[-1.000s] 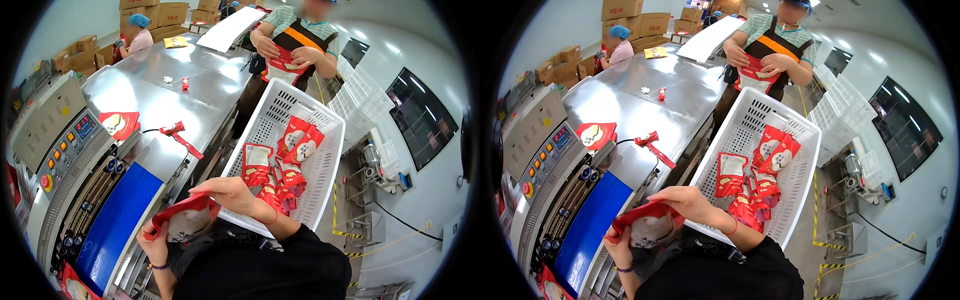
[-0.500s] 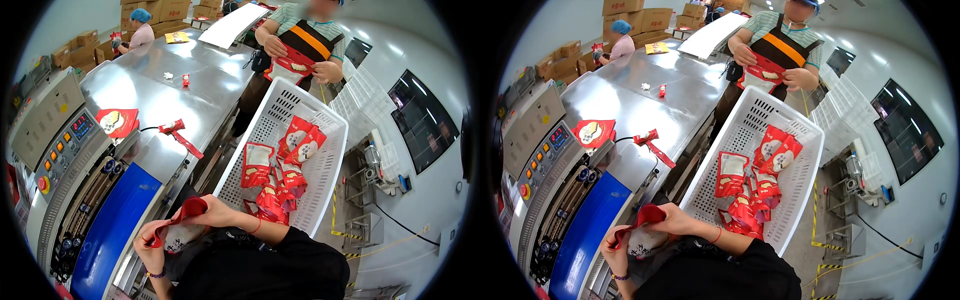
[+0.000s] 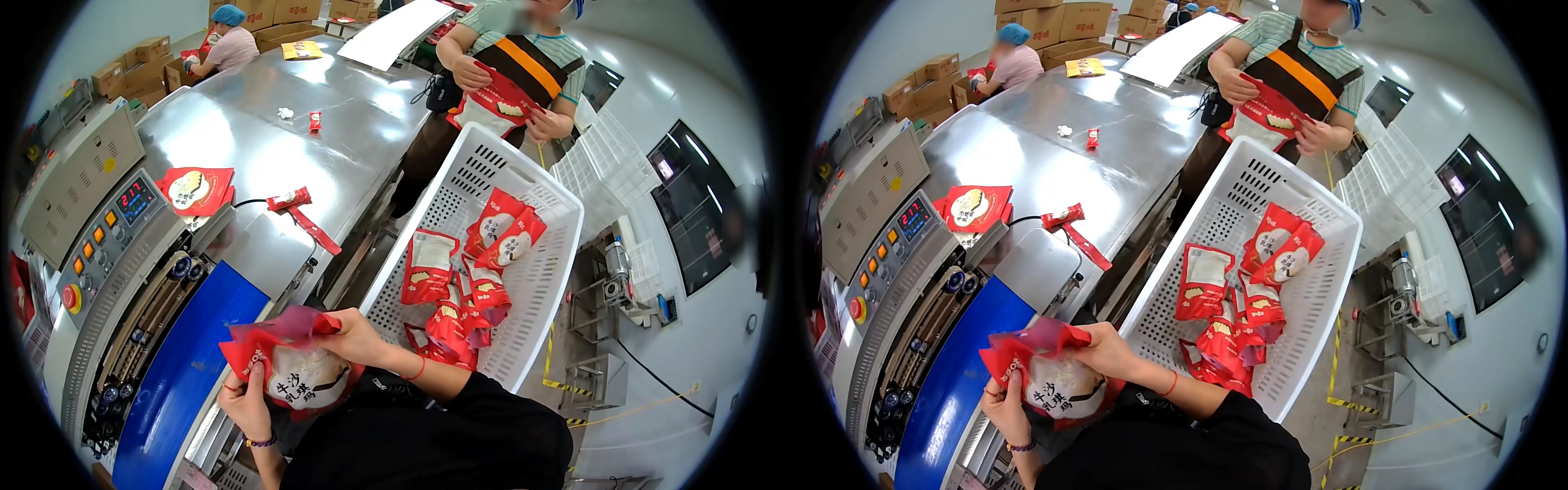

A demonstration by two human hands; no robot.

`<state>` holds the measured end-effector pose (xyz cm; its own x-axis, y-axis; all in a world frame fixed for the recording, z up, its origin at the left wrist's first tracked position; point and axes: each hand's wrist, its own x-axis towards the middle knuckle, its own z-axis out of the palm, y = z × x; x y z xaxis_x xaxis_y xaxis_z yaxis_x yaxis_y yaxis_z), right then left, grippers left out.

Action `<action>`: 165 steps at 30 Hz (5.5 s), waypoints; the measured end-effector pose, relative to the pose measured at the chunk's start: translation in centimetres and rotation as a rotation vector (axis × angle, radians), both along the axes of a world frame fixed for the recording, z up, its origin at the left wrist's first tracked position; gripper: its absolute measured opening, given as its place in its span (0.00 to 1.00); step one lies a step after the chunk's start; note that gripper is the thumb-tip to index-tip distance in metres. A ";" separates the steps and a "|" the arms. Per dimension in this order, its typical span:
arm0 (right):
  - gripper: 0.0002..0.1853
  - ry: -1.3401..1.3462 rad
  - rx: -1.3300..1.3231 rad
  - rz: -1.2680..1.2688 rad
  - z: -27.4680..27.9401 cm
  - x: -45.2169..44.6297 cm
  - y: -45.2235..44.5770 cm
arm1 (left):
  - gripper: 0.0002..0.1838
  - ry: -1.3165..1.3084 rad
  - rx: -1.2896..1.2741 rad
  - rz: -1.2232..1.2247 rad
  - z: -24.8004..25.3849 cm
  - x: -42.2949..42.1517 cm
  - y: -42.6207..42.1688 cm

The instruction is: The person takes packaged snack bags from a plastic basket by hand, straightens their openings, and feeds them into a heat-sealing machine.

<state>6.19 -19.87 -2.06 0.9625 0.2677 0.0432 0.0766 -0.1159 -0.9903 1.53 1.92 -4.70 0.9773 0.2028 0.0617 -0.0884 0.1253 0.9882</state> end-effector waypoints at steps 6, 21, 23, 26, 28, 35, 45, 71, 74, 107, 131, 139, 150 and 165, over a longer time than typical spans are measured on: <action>0.14 0.176 0.001 0.096 -0.7 1.9 -0.5 | 0.09 -0.034 -0.068 0.011 -0.8 0.6 1.1; 0.07 -0.254 -0.253 -0.160 -2.3 16.0 -1.3 | 0.13 0.079 0.222 0.256 -1.4 12.3 2.6; 0.11 -0.041 -0.050 -0.162 -3.6 18.1 -0.8 | 0.16 0.082 0.293 0.360 -3.1 13.8 2.5; 0.16 0.133 0.117 -0.157 -4.0 20.6 -0.4 | 0.17 0.229 -0.098 0.295 -3.5 15.6 2.8; 0.15 0.143 0.091 -0.143 -3.9 21.2 0.4 | 0.13 0.296 -0.164 0.315 -4.1 16.6 3.2; 0.14 -0.042 -0.057 -0.148 -4.1 24.0 3.6 | 0.11 0.331 -0.051 0.436 -4.9 18.3 5.4; 0.15 -0.237 -0.039 -0.069 -3.9 23.9 4.9 | 0.16 0.305 0.167 0.596 -1.2 14.8 5.5; 0.11 0.333 -0.078 -0.346 -4.5 3.7 -21.4 | 0.11 -0.247 -0.023 -0.580 8.0 -1.2 -1.5; 0.11 0.332 -0.183 -0.671 -12.2 0.4 -26.6 | 0.14 -0.294 -0.036 -0.980 10.1 1.3 -2.8; 0.08 0.138 -0.084 -0.981 -13.0 2.4 -29.7 | 0.12 0.299 0.086 -0.655 1.8 1.5 -3.4; 0.21 0.263 0.032 0.308 11.5 -2.8 -7.5 | 0.25 -0.370 -0.063 -0.502 1.4 0.8 -3.1; 0.36 -0.082 0.141 0.592 4.8 0.7 -0.1 | 0.20 -0.313 -0.075 -0.169 2.7 -1.6 -0.7; 0.16 -0.055 0.166 0.297 0.5 0.4 1.5 | 0.06 -0.213 0.148 0.013 1.1 -1.3 0.7; 0.16 -0.050 0.363 0.235 -1.4 5.5 0.4 | 0.04 0.090 0.044 0.116 0.4 1.3 3.2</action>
